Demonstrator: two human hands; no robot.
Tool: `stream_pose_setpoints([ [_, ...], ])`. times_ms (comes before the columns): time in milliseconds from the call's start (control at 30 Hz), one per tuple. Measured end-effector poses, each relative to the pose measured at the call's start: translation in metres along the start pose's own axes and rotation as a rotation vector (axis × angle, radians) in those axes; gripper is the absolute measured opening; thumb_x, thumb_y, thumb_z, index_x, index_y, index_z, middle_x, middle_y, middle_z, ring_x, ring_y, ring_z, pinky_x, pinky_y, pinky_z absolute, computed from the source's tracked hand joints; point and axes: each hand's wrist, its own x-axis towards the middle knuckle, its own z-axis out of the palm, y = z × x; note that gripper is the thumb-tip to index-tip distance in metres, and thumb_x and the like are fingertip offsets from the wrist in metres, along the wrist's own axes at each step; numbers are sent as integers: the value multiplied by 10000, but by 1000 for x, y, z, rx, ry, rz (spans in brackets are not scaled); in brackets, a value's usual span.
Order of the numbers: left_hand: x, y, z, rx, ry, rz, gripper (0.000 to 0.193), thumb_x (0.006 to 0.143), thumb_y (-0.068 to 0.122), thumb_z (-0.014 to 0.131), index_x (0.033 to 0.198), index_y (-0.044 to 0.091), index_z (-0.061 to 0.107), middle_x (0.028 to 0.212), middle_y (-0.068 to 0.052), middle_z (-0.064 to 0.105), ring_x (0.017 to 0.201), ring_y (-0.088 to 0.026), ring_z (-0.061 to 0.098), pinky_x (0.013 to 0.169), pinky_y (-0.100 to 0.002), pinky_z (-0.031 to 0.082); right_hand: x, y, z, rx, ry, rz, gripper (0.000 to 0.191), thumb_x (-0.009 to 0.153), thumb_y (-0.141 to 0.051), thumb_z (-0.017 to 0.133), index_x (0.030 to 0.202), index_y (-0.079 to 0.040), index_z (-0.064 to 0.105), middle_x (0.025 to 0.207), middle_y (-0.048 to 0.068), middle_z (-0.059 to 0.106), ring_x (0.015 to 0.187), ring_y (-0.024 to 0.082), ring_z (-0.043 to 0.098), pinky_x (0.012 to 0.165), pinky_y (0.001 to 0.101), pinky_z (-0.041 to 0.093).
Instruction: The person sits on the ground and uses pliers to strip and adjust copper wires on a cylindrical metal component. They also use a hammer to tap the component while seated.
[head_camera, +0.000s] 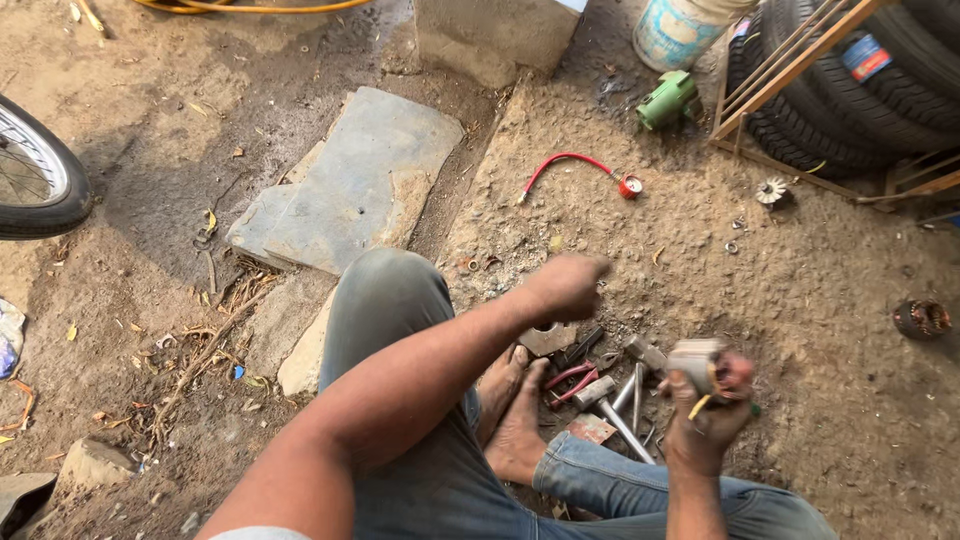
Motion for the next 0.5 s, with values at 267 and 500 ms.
stream_pose_setpoints([
  [267, 5, 39, 52, -412, -216, 200, 1055, 734, 720, 809, 1473, 38, 489, 1351, -214, 630, 1240, -341, 614, 1047, -439, 493, -3, 44, 1, 218, 77, 469, 665, 995, -518, 536, 1480, -66, 486, 1524, 96, 530, 1418, 252, 516, 1192, 433, 418],
  [500, 2, 32, 58, -672, -446, -12, 910, 603, 643, 817, 1327, 130, 612, 1150, -124, 749, 1014, -242, 784, 826, -396, 686, -8, 47, -10, 463, -83, 606, 772, 1070, -743, 432, 1327, -30, 575, 1002, 80, 649, 741, 161, 620, 563, 304, 495],
])
